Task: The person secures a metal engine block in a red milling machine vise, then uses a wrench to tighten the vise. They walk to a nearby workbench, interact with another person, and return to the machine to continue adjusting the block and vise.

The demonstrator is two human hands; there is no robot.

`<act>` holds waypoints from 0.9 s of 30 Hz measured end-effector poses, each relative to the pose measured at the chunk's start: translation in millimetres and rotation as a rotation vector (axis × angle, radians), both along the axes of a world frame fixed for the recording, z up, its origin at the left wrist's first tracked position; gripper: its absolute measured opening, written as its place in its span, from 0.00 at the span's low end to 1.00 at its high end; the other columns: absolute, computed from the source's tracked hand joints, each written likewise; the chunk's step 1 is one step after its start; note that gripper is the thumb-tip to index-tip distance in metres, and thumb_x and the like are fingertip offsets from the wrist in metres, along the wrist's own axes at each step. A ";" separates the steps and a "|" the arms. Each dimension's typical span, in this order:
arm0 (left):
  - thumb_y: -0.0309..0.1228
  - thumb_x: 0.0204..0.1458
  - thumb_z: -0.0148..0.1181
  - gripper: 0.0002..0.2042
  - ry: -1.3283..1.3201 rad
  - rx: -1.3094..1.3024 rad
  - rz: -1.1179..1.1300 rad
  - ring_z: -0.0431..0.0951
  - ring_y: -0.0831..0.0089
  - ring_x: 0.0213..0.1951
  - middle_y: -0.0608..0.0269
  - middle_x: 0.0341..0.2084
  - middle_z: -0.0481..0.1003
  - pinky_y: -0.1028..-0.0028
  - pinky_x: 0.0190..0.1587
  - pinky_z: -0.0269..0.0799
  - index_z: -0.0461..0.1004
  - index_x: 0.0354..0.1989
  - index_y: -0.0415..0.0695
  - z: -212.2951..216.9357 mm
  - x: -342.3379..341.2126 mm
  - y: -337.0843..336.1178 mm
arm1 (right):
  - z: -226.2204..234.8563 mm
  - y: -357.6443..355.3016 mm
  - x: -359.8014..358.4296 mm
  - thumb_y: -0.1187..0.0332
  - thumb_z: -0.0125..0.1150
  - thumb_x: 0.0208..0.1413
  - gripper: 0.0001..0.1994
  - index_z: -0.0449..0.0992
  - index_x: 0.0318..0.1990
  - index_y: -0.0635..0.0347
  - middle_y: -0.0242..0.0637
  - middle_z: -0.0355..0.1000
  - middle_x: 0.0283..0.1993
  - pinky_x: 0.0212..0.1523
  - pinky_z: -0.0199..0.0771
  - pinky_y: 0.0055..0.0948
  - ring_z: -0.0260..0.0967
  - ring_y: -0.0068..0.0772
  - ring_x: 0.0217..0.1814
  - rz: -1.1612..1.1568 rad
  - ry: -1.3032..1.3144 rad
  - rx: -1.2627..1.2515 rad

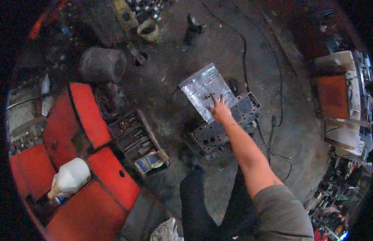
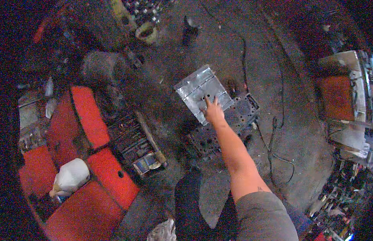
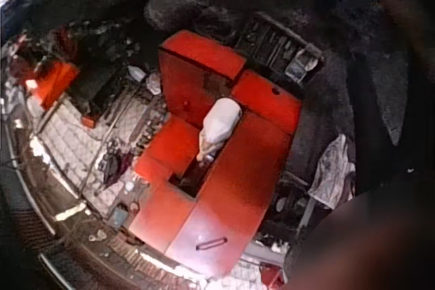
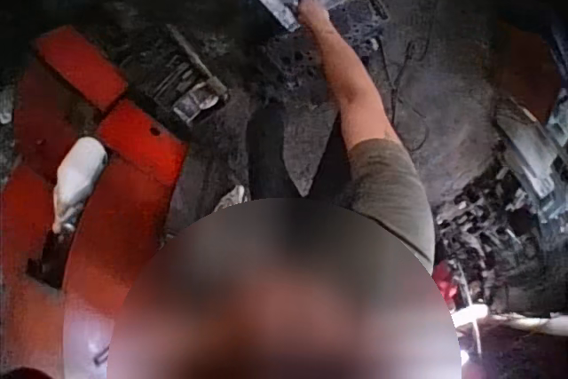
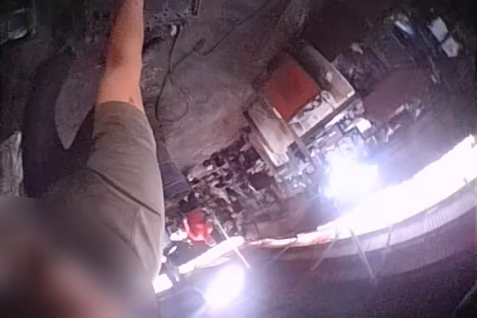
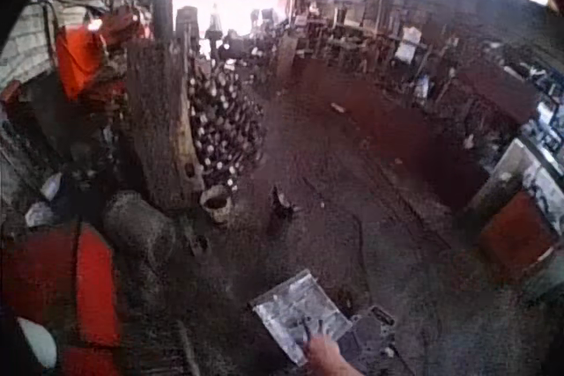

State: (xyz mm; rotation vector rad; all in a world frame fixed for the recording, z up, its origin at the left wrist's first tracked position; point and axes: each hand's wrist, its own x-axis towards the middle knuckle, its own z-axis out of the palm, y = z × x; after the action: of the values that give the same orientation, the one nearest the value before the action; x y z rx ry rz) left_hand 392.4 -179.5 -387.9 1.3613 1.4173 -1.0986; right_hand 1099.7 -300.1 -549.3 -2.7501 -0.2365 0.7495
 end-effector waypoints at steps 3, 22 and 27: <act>0.44 0.52 0.56 0.19 0.071 0.029 0.060 0.74 0.48 0.48 0.44 0.43 0.75 0.59 0.49 0.69 0.75 0.47 0.46 -13.6 23.4 -17.7 | -57.7 18.5 37.0 0.58 0.55 0.58 0.29 0.55 0.66 0.43 0.57 0.46 0.69 0.55 0.70 0.51 0.60 0.66 0.60 0.056 -0.024 -0.048; 0.42 0.53 0.51 0.15 -0.028 0.122 0.327 0.76 0.48 0.41 0.45 0.33 0.76 0.54 0.41 0.71 0.77 0.42 0.47 122.8 16.7 -414.4 | 24.1 -320.1 -128.5 0.35 0.48 0.54 0.41 0.55 0.68 0.54 0.41 0.60 0.63 0.49 0.65 0.56 0.62 0.47 0.56 -0.240 1.115 0.340; 0.41 0.54 0.50 0.15 -0.121 0.287 0.265 0.77 0.48 0.40 0.46 0.31 0.77 0.52 0.39 0.72 0.78 0.40 0.48 114.6 17.1 -391.8 | 154.5 -360.7 -89.9 0.43 0.48 0.56 0.24 0.73 0.46 0.54 0.38 0.73 0.36 0.32 0.71 0.43 0.71 0.41 0.33 -0.261 1.140 0.453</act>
State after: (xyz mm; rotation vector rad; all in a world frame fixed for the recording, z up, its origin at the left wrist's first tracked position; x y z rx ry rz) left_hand 409.6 -571.2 -273.3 1.3618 1.6552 -0.6490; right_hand 1009.8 -660.7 -394.8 -1.5567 0.1773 1.7365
